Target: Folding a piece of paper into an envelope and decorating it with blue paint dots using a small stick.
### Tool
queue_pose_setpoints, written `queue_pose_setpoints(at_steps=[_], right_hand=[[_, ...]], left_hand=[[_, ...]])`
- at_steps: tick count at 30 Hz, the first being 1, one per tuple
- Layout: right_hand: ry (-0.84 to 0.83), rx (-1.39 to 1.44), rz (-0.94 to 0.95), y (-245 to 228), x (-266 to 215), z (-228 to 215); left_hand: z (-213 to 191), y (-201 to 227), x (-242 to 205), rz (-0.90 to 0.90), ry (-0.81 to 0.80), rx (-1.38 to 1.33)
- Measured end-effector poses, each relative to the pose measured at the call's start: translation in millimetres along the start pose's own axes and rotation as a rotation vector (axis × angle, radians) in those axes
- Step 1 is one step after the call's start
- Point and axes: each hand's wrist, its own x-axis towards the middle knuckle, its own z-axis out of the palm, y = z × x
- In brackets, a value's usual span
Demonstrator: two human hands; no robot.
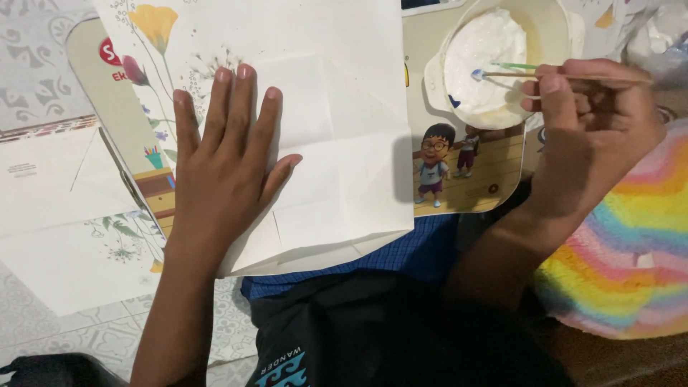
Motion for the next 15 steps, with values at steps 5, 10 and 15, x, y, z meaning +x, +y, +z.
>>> queue_pose_setpoints(at_steps=[5,10,15], right_hand=[[0.008,-0.029,0.023,1.0,1.0,1.6],[-0.040,0.042,0.023,3.9,1.1,4.0],[0.003,0.055,0.016,5.2,0.1,0.3]], left_hand=[[0.0,-0.6,-0.1,-0.012,-0.018,0.005],[-0.8,0.5,0.1,-0.027,-0.038,0.016],[-0.5,0.6,-0.3,-0.025,-0.039,0.015]])
